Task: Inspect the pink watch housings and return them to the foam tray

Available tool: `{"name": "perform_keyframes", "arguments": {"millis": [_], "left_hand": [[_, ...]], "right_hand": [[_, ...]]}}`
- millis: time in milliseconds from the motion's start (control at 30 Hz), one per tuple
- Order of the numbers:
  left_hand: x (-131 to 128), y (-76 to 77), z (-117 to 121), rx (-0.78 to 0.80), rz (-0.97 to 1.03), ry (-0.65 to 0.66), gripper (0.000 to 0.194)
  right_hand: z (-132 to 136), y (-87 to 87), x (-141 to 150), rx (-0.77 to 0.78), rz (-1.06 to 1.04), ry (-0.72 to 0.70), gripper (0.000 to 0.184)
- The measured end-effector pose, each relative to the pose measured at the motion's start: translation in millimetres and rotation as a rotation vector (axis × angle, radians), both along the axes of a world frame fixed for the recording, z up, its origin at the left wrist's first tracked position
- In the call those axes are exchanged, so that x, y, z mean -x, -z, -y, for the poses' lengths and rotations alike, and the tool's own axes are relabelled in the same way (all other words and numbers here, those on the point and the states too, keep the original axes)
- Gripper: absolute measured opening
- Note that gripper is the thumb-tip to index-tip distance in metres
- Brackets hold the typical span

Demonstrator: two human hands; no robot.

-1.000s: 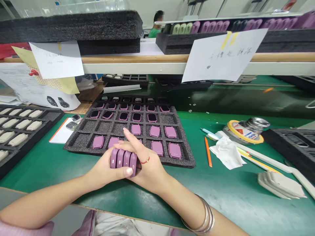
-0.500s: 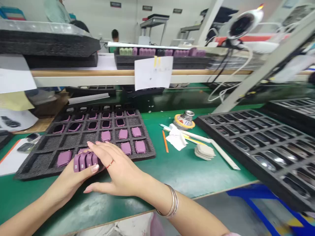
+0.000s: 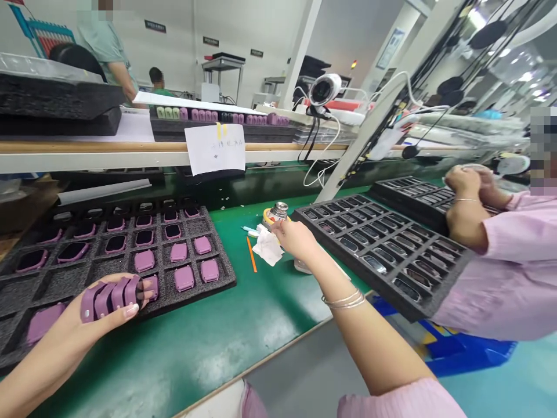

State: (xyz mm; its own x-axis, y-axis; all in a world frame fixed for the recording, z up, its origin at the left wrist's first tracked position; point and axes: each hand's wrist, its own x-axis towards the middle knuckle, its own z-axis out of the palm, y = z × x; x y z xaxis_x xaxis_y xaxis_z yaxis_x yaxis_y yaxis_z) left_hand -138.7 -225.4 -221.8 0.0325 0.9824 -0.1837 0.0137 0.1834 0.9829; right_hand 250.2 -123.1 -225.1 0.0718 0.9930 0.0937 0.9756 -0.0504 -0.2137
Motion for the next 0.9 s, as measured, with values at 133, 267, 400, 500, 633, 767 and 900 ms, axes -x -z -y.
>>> {"name": "perform_keyframes", "arguments": {"millis": [133, 267, 400, 500, 633, 767, 900], "left_hand": [[4, 4.9, -12, 0.015, -0.026, 0.026, 0.068], [7, 7.8, -14, 0.067, -0.032, -0.002, 0.08], [5, 4.9, -7, 0.025, -0.023, 0.0, 0.099], [6, 4.2, -5, 0.015, -0.033, 0.01, 0.095], [10, 9.0, -7, -0.018, -0.141, 0.019, 0.068], [12, 12.9, -9, -0.03, -0.162, 0.041, 0.058], [12, 12.9, -5, -0.044, -0.149, 0.069, 0.051]], "right_hand": [[-15, -1.5, 4, 0.065, 0.129, 0.05, 0.029], [-35, 5.6, 23, 0.079, 0.231, 0.081, 0.032], [-50, 7.9, 34, 0.084, 0.28, 0.072, 0.033], [-52, -5.0, 26, 0.016, 0.29, 0.076, 0.031], [-52, -34.7, -1, -0.047, 0.306, 0.185, 0.032], [-54, -47.9, -19, 0.02, 0.307, 0.232, 0.03], [-56, -47.6, -14, 0.083, 0.304, 0.259, 0.025]]}}
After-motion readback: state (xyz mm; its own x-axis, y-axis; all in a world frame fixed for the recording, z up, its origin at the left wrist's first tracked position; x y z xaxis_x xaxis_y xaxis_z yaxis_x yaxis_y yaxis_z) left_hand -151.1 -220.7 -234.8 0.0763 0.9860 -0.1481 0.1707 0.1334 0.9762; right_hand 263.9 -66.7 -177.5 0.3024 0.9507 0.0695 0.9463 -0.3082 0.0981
